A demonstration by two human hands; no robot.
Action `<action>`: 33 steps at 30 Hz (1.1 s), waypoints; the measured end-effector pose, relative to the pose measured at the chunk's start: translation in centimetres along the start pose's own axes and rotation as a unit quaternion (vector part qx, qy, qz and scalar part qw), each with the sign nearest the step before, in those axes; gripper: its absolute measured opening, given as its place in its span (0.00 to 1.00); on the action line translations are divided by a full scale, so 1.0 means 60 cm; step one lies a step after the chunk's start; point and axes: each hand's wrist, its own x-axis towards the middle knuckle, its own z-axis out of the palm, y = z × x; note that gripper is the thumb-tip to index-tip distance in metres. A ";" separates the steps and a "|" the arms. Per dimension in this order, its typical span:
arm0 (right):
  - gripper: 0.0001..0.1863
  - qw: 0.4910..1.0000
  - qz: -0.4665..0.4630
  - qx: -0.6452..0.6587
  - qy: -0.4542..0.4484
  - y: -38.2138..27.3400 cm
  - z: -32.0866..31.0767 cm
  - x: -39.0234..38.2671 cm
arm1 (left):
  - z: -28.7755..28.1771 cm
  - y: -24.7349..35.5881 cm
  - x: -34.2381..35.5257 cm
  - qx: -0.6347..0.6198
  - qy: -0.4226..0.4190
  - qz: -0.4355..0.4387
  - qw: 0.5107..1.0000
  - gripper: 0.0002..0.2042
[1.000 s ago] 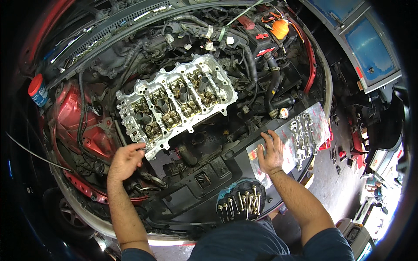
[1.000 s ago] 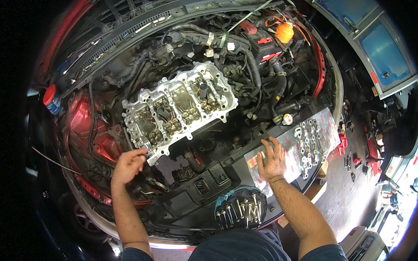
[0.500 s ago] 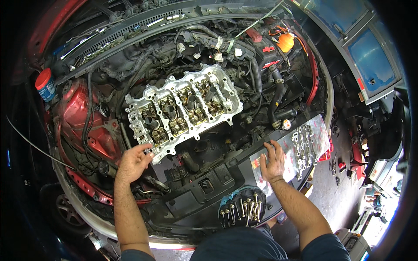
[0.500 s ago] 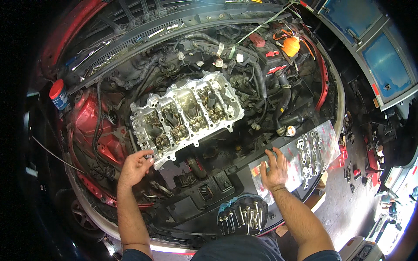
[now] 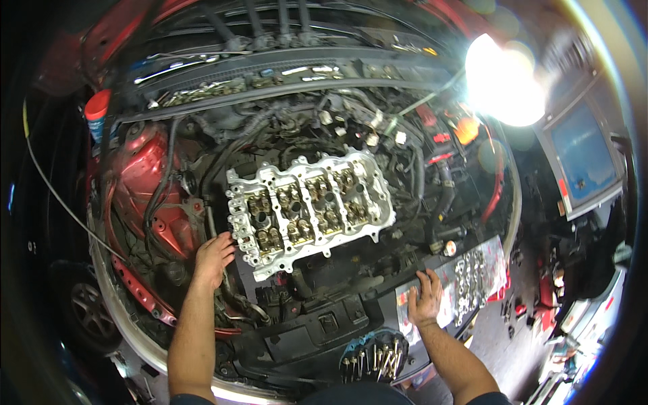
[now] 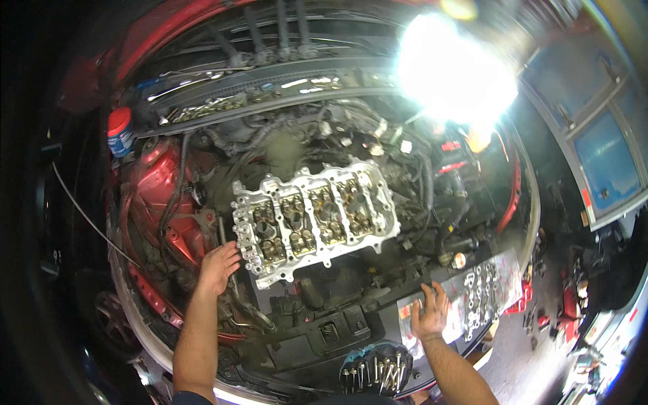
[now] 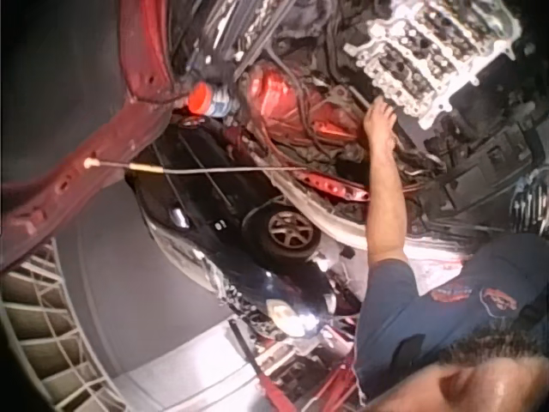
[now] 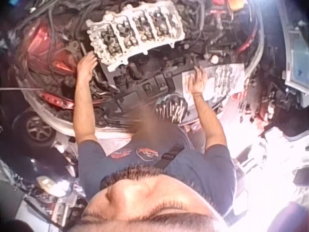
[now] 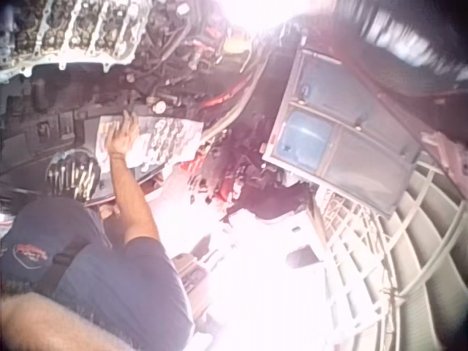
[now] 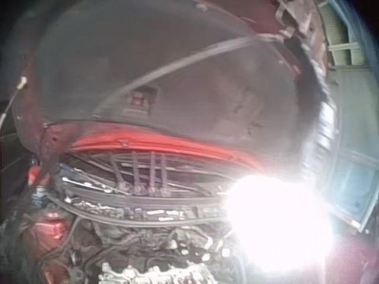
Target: The person organizes bolts and gaskets on the front of a red car with the hood open, then retrieves small engine parts from a cardboard box on the floor. They place bolts into the cylinder head and handle a metal engine component, positioning it over the engine block.
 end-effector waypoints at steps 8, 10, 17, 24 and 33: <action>0.26 1.000 -0.024 0.003 0.008 -0.003 0.002 0.003 | 0.008 0.010 0.056 0.026 -0.149 -0.031 0.988 0.18; 0.25 1.000 -0.029 0.004 0.004 -0.003 0.004 0.004 | 0.009 0.004 0.060 0.038 -0.153 -0.023 0.987 0.18; 0.25 0.999 -0.038 0.010 0.004 0.001 0.008 0.004 | 0.034 -0.002 0.055 0.005 -0.105 -0.020 0.994 0.18; 0.25 0.999 -0.050 0.002 0.016 0.005 0.011 0.006 | 0.043 0.005 0.045 0.005 -0.079 0.010 0.997 0.15; 0.23 0.999 -0.032 0.006 0.000 -0.009 0.000 0.007 | 0.031 0.009 0.059 0.068 -0.064 0.041 0.995 0.14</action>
